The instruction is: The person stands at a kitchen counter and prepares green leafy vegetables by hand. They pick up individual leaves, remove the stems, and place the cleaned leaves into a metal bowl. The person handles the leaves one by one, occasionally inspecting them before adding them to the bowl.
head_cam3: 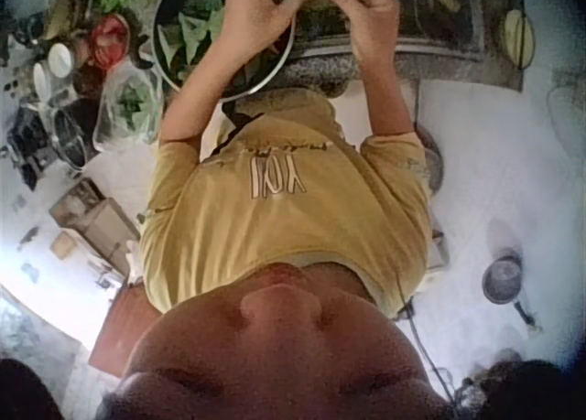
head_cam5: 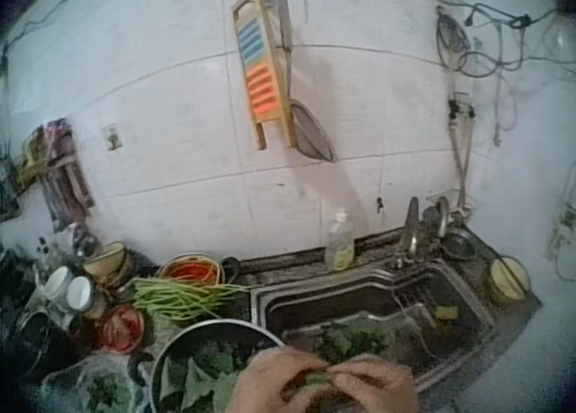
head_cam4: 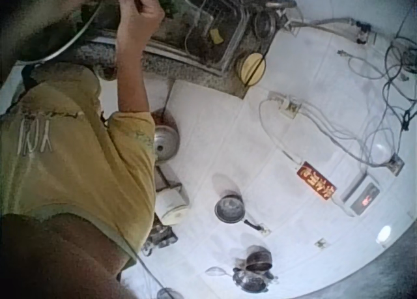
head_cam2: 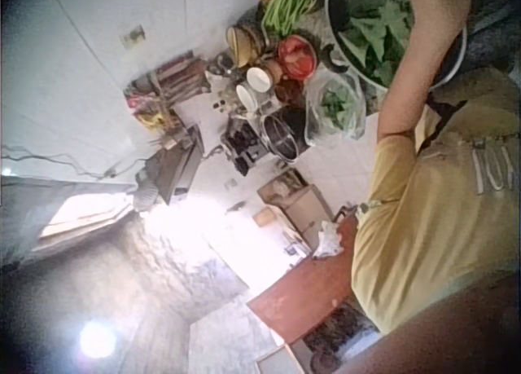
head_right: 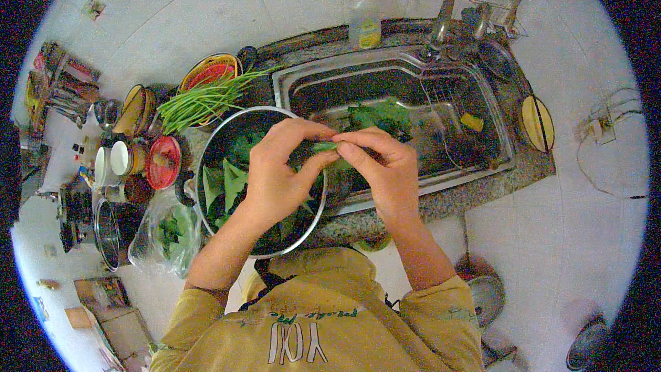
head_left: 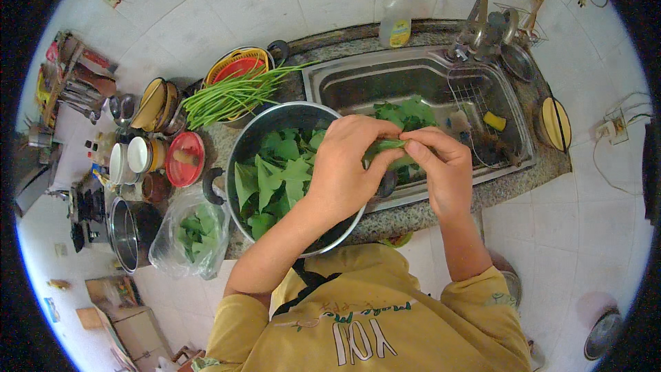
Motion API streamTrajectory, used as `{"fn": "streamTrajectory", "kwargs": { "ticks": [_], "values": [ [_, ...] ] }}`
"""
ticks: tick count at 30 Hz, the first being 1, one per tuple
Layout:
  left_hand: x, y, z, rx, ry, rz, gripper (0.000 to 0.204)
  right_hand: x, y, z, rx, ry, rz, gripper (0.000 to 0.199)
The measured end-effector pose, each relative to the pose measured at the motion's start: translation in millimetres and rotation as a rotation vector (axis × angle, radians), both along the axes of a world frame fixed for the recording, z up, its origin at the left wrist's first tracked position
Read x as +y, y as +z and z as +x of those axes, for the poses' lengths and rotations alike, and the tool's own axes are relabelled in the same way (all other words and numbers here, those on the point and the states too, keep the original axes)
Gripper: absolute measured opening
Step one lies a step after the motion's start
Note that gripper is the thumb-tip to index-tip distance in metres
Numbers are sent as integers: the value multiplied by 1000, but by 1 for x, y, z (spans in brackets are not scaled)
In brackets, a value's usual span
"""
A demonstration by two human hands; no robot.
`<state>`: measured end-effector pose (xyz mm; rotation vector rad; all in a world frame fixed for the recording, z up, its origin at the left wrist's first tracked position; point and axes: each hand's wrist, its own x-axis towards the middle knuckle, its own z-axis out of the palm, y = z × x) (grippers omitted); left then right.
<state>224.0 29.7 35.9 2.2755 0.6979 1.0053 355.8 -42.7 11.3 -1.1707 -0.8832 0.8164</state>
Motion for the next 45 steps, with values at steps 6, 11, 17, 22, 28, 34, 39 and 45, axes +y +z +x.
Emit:
{"fn": "streamTrajectory", "kwargs": {
  "ticks": [6,11,17,22,28,34,39,45],
  "values": [
    [7,-10,-6,-27,25,185,13,2,6,-1,-179,-2,-136,12],
    [11,-9,-11,-4,-17,196,10,9,4,6,-908,-105,133,12],
    [11,-10,-13,-76,-10,8,9,10,5,0,-944,-103,180,16],
    [9,-9,-18,-155,-34,-691,8,11,3,-9,-905,-198,242,17],
    [0,-9,-18,-201,-28,-694,16,14,0,-14,-938,-279,260,20],
    [2,-6,-22,-8,36,-513,17,12,-3,-11,-798,-200,211,17],
    [7,-16,-22,-237,-107,-817,15,13,-11,-8,-452,-49,124,12],
    [12,-25,-30,-457,-276,-1340,14,13,-10,-15,4,96,-32,9]
  ]
}}
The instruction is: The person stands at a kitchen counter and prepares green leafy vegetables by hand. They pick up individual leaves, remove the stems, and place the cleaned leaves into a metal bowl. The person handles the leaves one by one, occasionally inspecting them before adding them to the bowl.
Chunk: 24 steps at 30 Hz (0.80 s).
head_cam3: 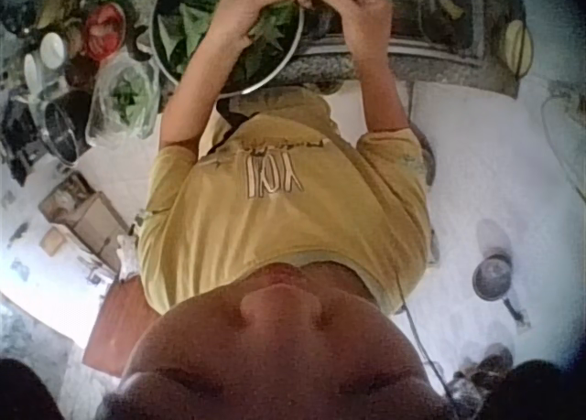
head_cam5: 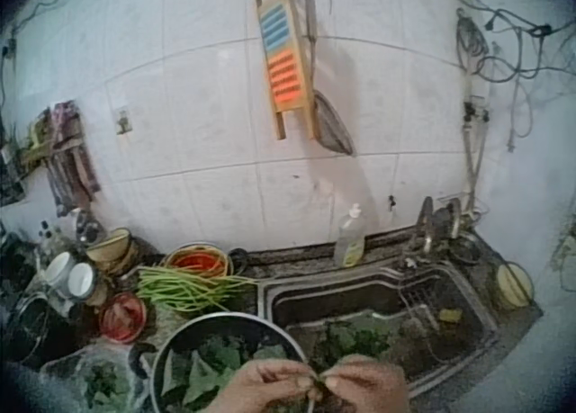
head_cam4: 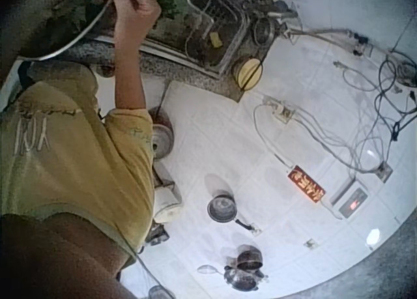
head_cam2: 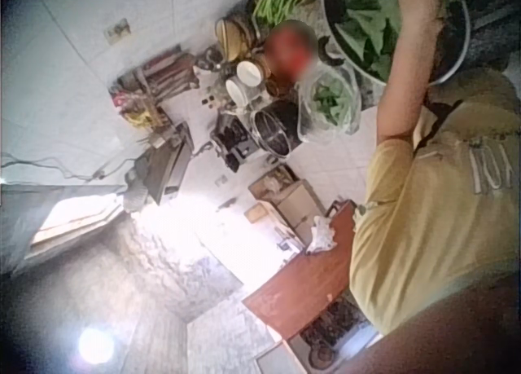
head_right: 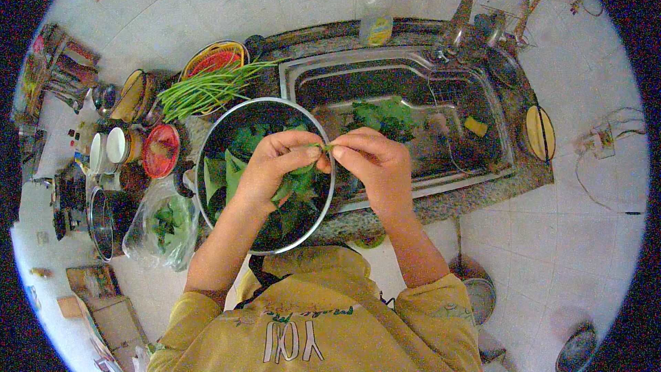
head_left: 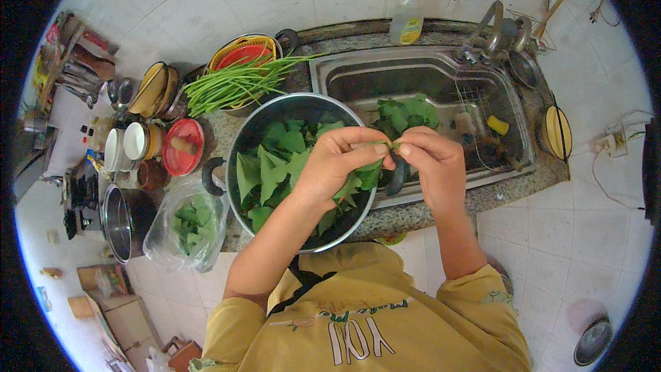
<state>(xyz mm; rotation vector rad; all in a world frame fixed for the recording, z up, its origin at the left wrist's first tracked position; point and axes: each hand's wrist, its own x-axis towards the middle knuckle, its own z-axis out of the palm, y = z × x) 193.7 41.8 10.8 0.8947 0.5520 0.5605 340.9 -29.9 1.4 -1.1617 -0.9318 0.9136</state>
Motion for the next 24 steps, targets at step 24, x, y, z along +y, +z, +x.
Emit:
{"fn": "streamTrajectory", "kwargs": {
  "ticks": [24],
  "values": [
    [3,-38,-135,804,633,1074,39,35,-54,31,-342,-550,-120,33]
  ]
}}
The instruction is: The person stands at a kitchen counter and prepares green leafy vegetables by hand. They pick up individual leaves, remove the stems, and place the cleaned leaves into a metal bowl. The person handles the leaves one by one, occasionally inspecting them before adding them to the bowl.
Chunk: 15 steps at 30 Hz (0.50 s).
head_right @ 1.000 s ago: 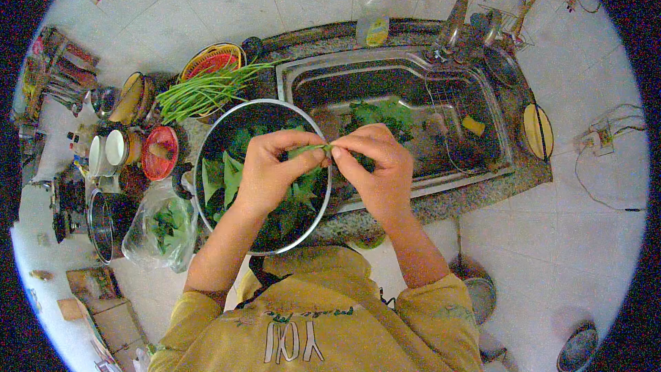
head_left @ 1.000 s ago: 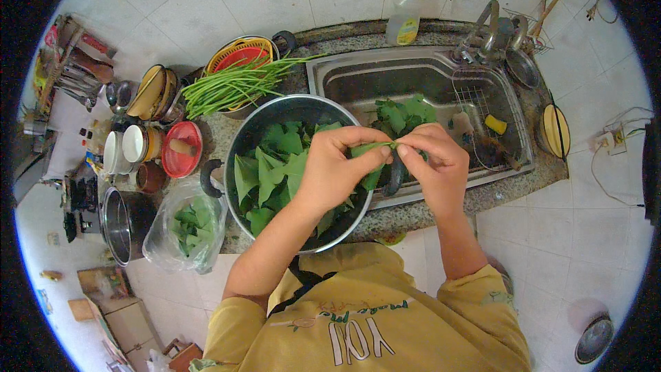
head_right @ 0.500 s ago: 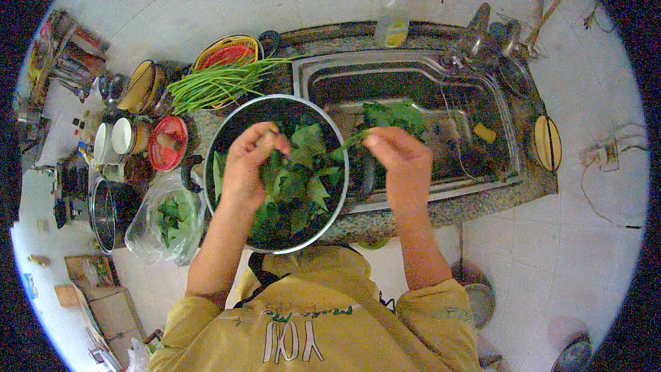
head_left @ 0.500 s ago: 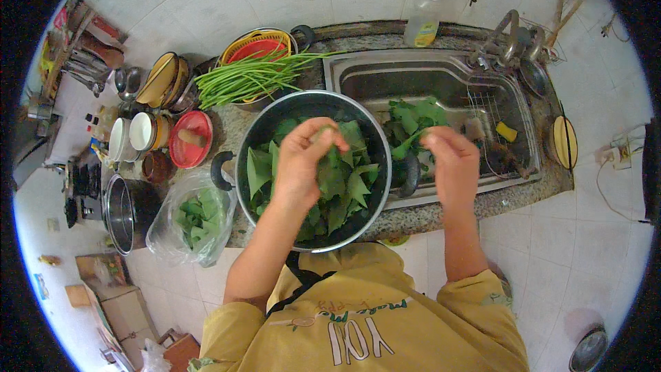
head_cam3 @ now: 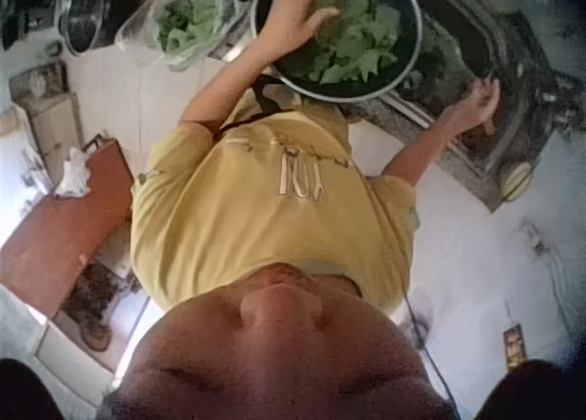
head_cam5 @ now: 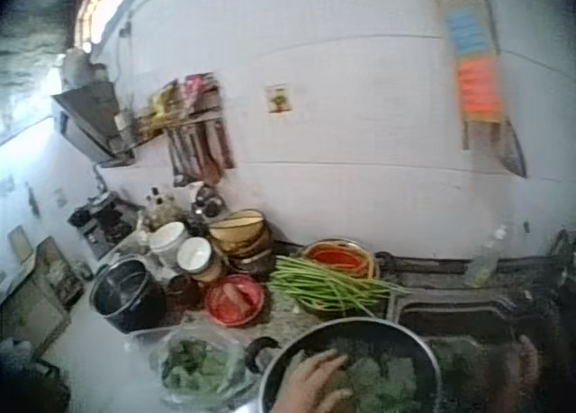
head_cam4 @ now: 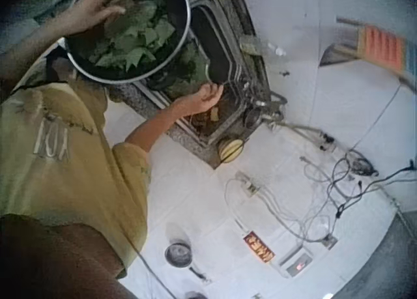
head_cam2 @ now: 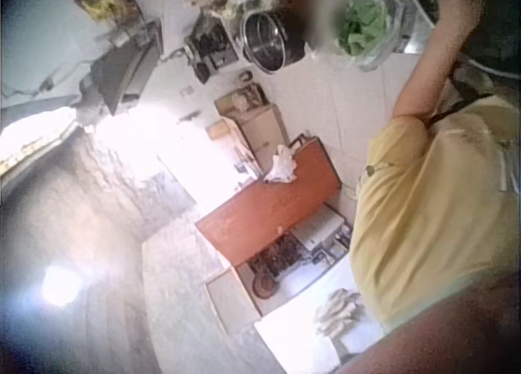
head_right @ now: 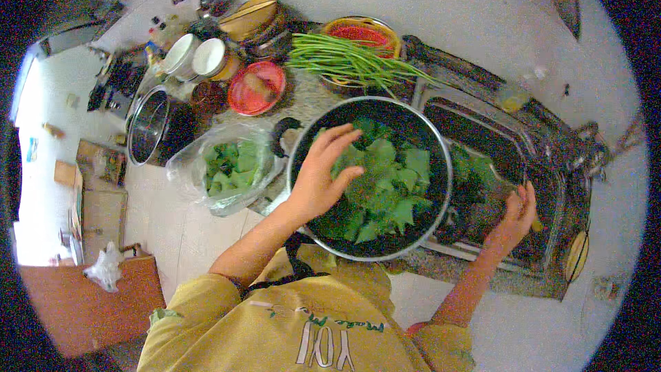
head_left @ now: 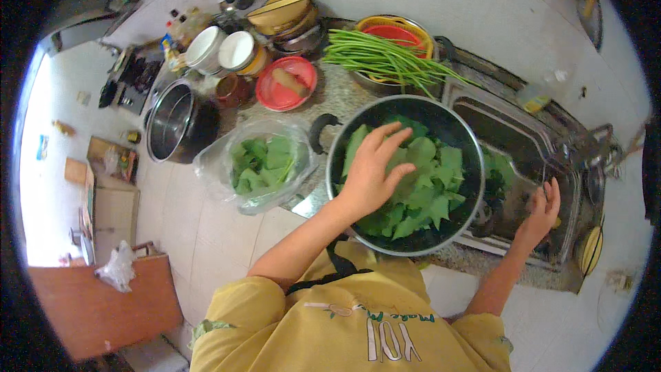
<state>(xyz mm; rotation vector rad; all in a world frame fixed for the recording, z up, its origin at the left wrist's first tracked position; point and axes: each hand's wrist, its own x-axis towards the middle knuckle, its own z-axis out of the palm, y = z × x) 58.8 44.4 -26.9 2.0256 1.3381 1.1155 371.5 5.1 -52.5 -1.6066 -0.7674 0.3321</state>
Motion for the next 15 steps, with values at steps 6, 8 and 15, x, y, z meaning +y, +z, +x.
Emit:
{"fn": "streamTrajectory", "kwargs": {
  "ticks": [6,8,15],
  "values": [
    [-4,-6,-90,77,198,50,10,5,10,-31,-70,39,-39,31],
    [2,-14,-136,138,326,-59,10,6,14,-41,-35,55,-44,30],
    [-14,-69,-221,372,502,-495,16,1,4,-53,106,162,8,25]
  ]
}}
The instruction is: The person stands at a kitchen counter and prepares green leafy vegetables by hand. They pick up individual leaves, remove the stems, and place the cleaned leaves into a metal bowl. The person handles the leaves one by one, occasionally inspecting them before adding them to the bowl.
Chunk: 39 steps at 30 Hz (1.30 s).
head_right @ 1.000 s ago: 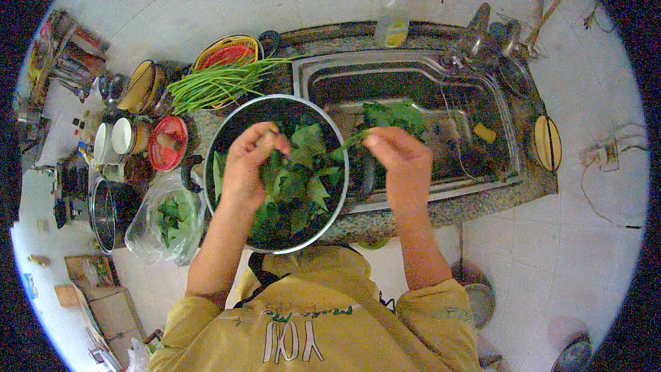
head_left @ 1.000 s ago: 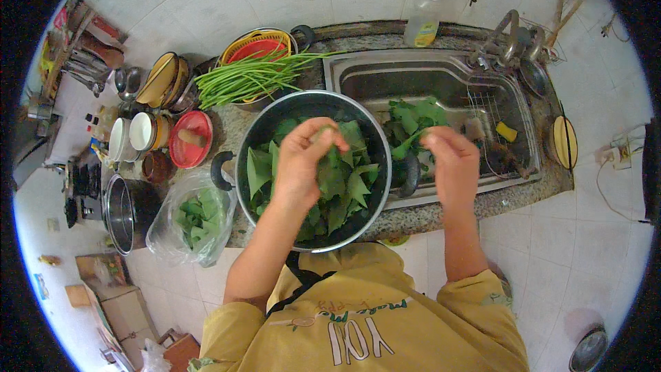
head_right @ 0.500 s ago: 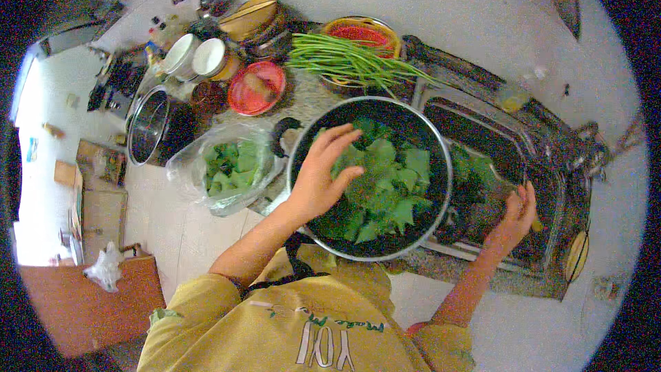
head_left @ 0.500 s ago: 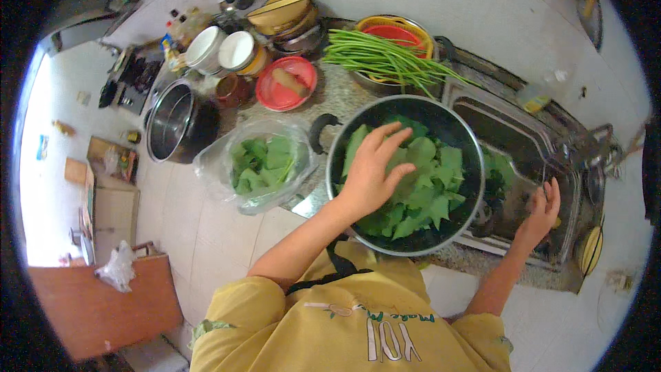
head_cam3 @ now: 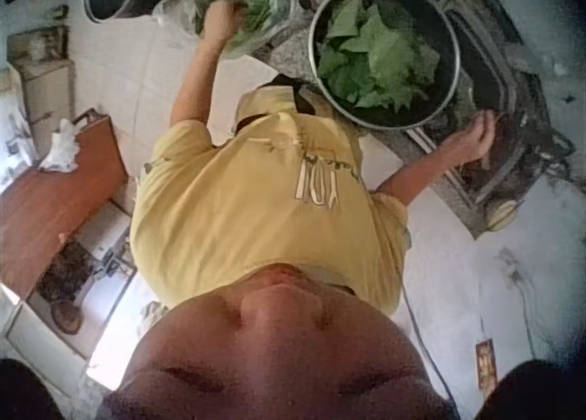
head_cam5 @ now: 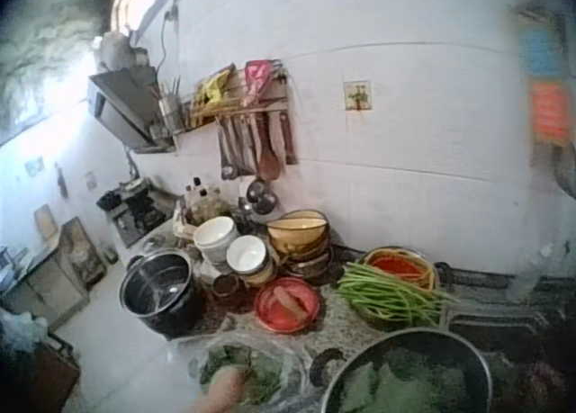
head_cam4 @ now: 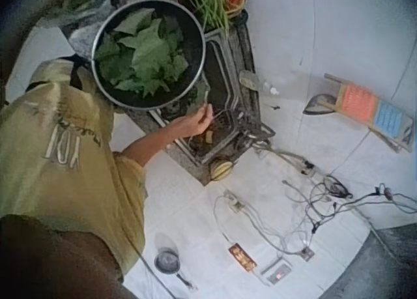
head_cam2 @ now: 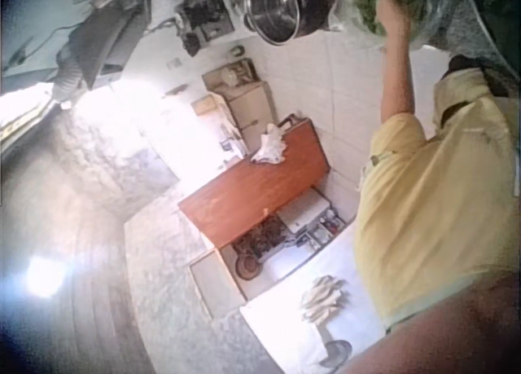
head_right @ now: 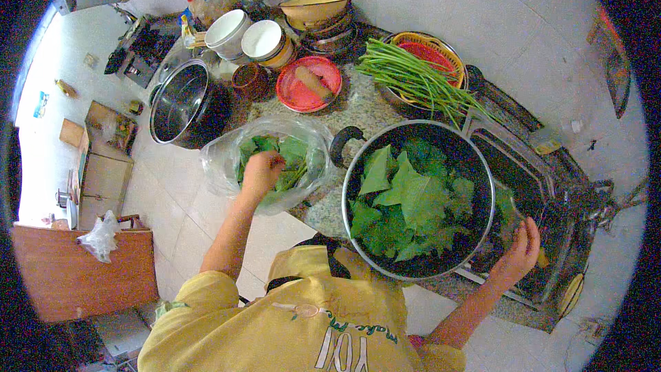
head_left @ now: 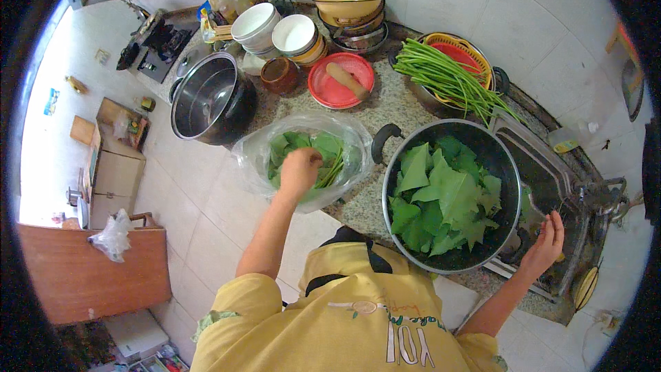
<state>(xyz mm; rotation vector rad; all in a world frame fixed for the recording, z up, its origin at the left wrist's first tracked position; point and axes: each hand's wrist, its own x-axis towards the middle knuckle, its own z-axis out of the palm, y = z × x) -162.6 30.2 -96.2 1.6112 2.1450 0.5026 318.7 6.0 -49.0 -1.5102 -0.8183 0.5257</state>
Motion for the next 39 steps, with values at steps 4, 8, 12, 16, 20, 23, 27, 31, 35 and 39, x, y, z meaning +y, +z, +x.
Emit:
{"fn": "streamTrajectory", "kwargs": {
  "ticks": [4,8,12,16,20,23,27,31,35,39],
  "values": [
    [-11,-31,9,126,-96,-226,23,1,7,-16,51,-32,21,24],
    [-15,-43,11,98,-82,-180,23,0,16,-31,43,-15,47,22],
    [-22,-56,15,193,-158,-112,30,-3,11,-36,33,18,38,21],
    [-19,-60,18,112,-149,-291,29,-3,9,-48,81,36,66,19],
    [-22,-61,9,-47,-124,16,27,-4,18,-61,82,33,68,16],
    [-11,-28,-17,-186,-112,-61,27,-6,24,-68,62,37,59,15],
    [-4,-14,-48,-244,52,-86,22,-7,29,-75,-25,61,45,14],
    [-15,21,-57,-716,150,29,17,-4,33,-84,-28,99,55,14],
    [-33,51,-63,-892,97,46,19,0,36,-92,-20,122,47,12],
    [-40,75,-75,-1223,-1,316,20,4,42,-104,-54,114,41,11]
  ]
}}
